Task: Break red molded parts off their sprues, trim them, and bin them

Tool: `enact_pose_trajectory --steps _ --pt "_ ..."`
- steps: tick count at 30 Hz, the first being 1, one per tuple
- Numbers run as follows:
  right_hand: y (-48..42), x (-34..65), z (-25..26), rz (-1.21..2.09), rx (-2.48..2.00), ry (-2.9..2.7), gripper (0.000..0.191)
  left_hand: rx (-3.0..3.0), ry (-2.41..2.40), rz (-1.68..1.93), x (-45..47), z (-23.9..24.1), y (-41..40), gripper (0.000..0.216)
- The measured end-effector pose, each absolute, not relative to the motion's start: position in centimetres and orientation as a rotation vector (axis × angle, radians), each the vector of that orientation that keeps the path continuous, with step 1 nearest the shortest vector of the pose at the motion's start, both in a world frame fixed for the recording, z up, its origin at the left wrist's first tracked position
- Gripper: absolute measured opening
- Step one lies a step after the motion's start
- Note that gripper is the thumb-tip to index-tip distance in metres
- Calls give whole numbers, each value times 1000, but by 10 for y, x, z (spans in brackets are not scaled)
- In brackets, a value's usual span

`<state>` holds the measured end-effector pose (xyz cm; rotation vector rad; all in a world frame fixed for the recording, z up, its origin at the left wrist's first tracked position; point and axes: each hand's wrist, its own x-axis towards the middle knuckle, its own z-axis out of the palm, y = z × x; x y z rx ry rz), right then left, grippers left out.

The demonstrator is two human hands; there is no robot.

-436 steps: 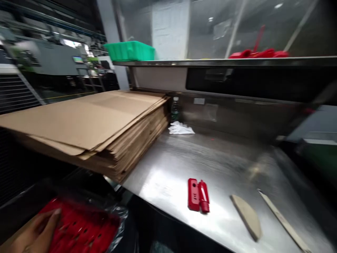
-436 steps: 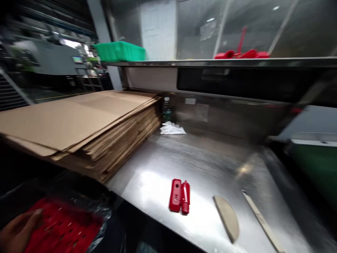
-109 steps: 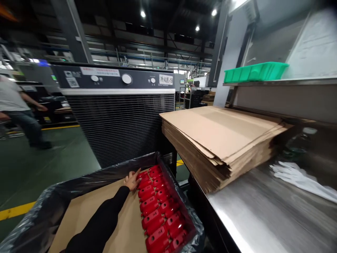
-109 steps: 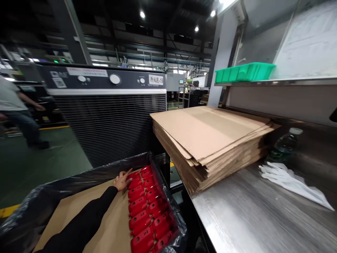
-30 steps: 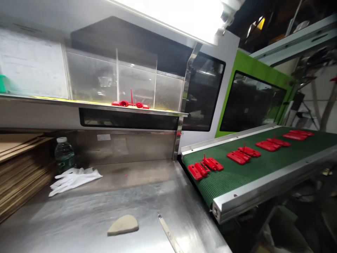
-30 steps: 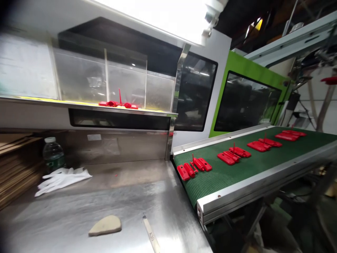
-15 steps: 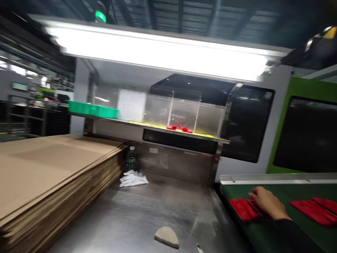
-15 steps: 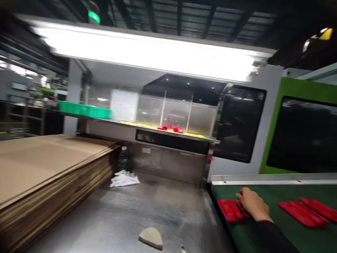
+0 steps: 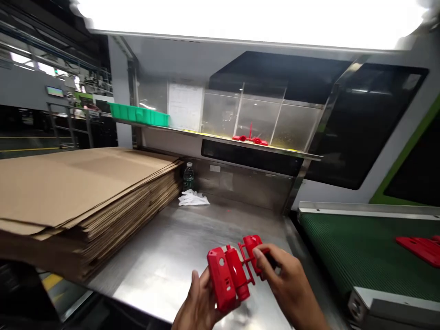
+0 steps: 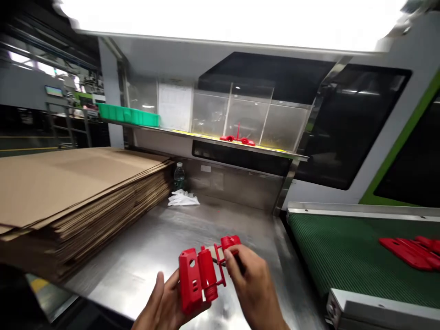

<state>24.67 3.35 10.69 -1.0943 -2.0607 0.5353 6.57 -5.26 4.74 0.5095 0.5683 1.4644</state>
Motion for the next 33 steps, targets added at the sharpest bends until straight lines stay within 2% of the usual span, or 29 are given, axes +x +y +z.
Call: enact_pose_trajectory --steps 3,5,8,11,13,16,19,22,30,33 --pt "23 238 100 584 -928 -2142 28 393 501 1513 66 68 -52 54" --pt "21 245 96 630 -834 -2188 23 406 579 1560 66 77 -61 53" --pt "20 261 88 618 -891 -2089 33 420 613 1517 64 84 -74 58" --pt "19 271 77 642 -1198 -1728 41 393 596 1465 60 89 -80 59" --pt "19 271 67 868 -1307 -1491 50 389 577 1446 56 92 -80 59" --pt "18 266 52 1393 -1181 -1232 56 374 531 1420 53 97 -78 57" --pt "14 256 44 1788 -947 -933 45 334 465 1418 51 99 -74 50" --pt "8 246 42 1983 -833 -676 28 303 414 1428 49 100 -71 47" --pt "4 225 41 2058 -697 -571 24 124 348 1510 31 99 -62 42" --pt "0 219 47 2063 -698 -607 36 0 406 1545 21 95 -59 37"
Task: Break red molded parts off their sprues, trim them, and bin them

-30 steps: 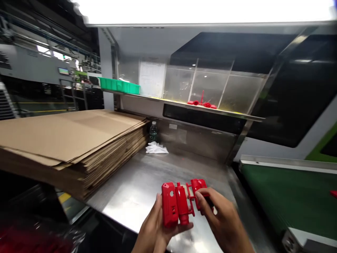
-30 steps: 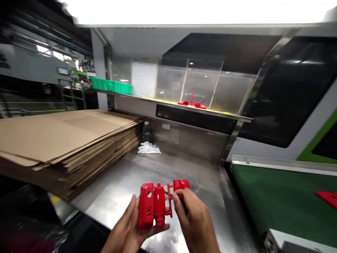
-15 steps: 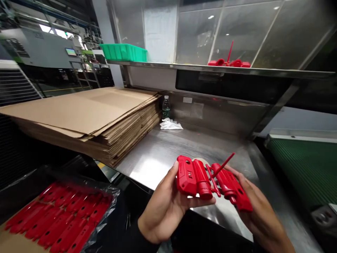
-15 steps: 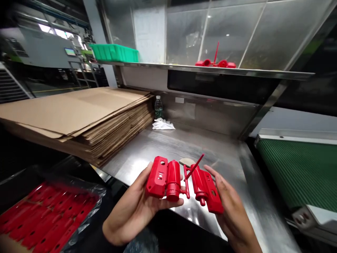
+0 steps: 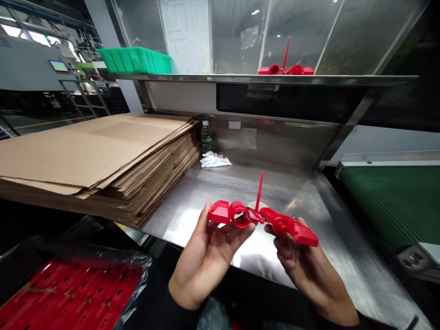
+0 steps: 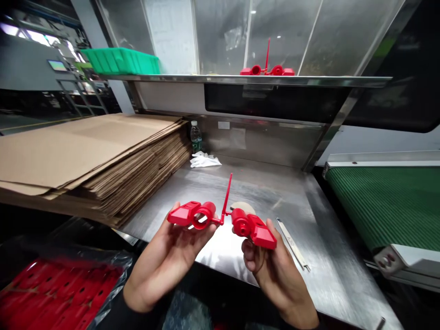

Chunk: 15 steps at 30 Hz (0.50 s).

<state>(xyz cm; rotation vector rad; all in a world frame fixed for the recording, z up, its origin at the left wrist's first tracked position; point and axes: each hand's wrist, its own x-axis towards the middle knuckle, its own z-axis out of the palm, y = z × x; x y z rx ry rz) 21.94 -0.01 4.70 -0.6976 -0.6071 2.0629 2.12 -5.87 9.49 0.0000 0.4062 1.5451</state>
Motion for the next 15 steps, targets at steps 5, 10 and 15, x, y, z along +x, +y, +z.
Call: enact_pose_trajectory --steps 5,10,15 --pt "-6 198 60 2021 -674 -680 37 -133 516 1627 5 86 -55 37" --pt "-8 181 66 1952 -631 -756 33 -217 523 1668 -1 74 -54 40" --pt "-15 185 67 1900 -598 -876 34 -171 514 1603 -5 53 -57 39"
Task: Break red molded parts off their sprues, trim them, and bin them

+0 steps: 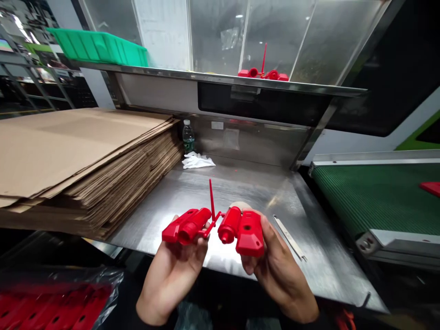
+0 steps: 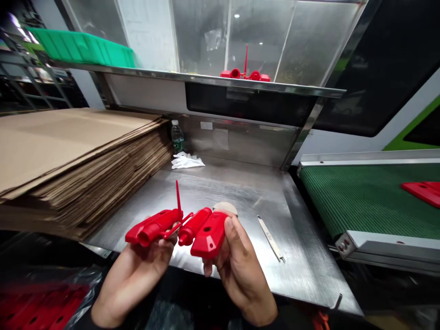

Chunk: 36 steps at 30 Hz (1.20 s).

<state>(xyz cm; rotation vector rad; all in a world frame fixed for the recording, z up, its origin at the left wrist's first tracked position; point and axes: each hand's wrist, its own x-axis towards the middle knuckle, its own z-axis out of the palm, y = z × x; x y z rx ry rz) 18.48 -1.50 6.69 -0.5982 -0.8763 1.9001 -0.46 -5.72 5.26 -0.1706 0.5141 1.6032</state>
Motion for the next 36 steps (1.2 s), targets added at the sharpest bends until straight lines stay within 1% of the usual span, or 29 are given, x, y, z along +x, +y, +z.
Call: enact_pose_trajectory --steps 3,8,13,15,18,23,28,31,33,36 --pt "-19 190 65 1862 -589 -898 36 -97 529 1534 -5 39 -57 42" --pt "-24 200 59 1860 -536 -904 43 -80 507 1481 1 29 -52 39" --pt "-28 215 58 1871 -508 -1064 58 62 415 1420 5 33 -49 37" --pt "-28 222 57 1842 -557 -1128 58 199 404 1438 2 34 -50 34" --pt "-26 230 51 1815 -593 -1146 51 328 397 1426 -3 35 -57 34" --pt "-18 240 36 1866 -560 -956 47 338 411 1386 1 50 -73 28" --pt "-10 249 23 1901 -708 -747 52 430 720 1368 25 68 -79 40" --pt "-7 252 14 1901 -801 -710 57 425 807 1301 36 75 -77 59" --pt "-6 252 9 1911 -771 -760 67 440 837 1274 39 78 -75 67" --pt "-5 250 4 1940 -721 -867 85 527 876 1233 39 79 -74 67"
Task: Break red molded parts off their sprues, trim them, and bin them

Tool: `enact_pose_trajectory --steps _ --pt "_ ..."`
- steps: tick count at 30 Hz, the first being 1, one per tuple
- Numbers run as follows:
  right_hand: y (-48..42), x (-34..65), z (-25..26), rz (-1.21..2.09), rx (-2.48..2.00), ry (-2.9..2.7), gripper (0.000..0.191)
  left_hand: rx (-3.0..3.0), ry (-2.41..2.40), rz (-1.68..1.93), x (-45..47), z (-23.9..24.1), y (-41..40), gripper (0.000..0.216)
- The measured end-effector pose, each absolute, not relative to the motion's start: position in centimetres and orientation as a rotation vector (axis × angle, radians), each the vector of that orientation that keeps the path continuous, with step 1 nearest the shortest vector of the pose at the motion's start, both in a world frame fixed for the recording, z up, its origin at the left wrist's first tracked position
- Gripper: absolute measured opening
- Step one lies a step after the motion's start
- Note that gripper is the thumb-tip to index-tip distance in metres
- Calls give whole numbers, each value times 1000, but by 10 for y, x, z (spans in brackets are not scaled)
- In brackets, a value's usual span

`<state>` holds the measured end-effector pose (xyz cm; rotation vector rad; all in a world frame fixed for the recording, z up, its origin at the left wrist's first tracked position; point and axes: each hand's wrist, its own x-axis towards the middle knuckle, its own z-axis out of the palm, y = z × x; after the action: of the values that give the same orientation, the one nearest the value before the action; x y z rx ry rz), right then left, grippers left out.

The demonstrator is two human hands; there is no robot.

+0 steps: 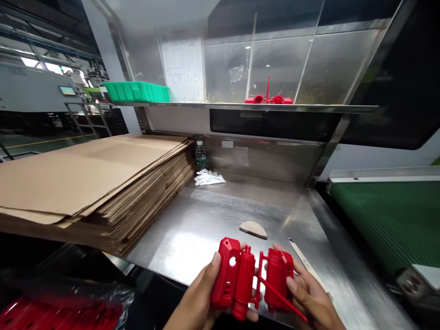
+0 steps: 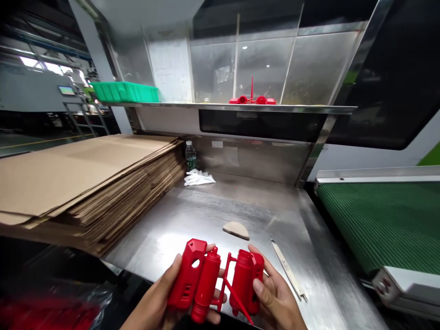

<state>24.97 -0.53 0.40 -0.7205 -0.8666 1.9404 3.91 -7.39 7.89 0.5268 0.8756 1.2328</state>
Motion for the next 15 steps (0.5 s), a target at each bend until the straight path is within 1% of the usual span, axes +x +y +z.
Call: enact_pose_trajectory --steps 2,6,8,10,13,14,15 --pt "-6 248 4 1945 -716 -880 84 564 889 1213 38 78 -73 64" --pt "-8 244 5 1948 -657 -856 70 494 931 1215 36 76 -69 61" --pt "-10 243 4 1902 -684 -950 60 395 926 1199 35 77 -67 60" --pt "-11 245 2 1685 -801 -1146 48 281 901 1165 33 79 -64 61" --pt "-12 249 1 1198 -902 -1410 22 161 797 1104 29 77 -61 59" --pt "-13 250 1 1041 -880 -1482 18 115 743 1076 27 75 -59 58" --pt "-12 251 2 880 -836 -1554 20 62 685 1047 26 71 -59 56"
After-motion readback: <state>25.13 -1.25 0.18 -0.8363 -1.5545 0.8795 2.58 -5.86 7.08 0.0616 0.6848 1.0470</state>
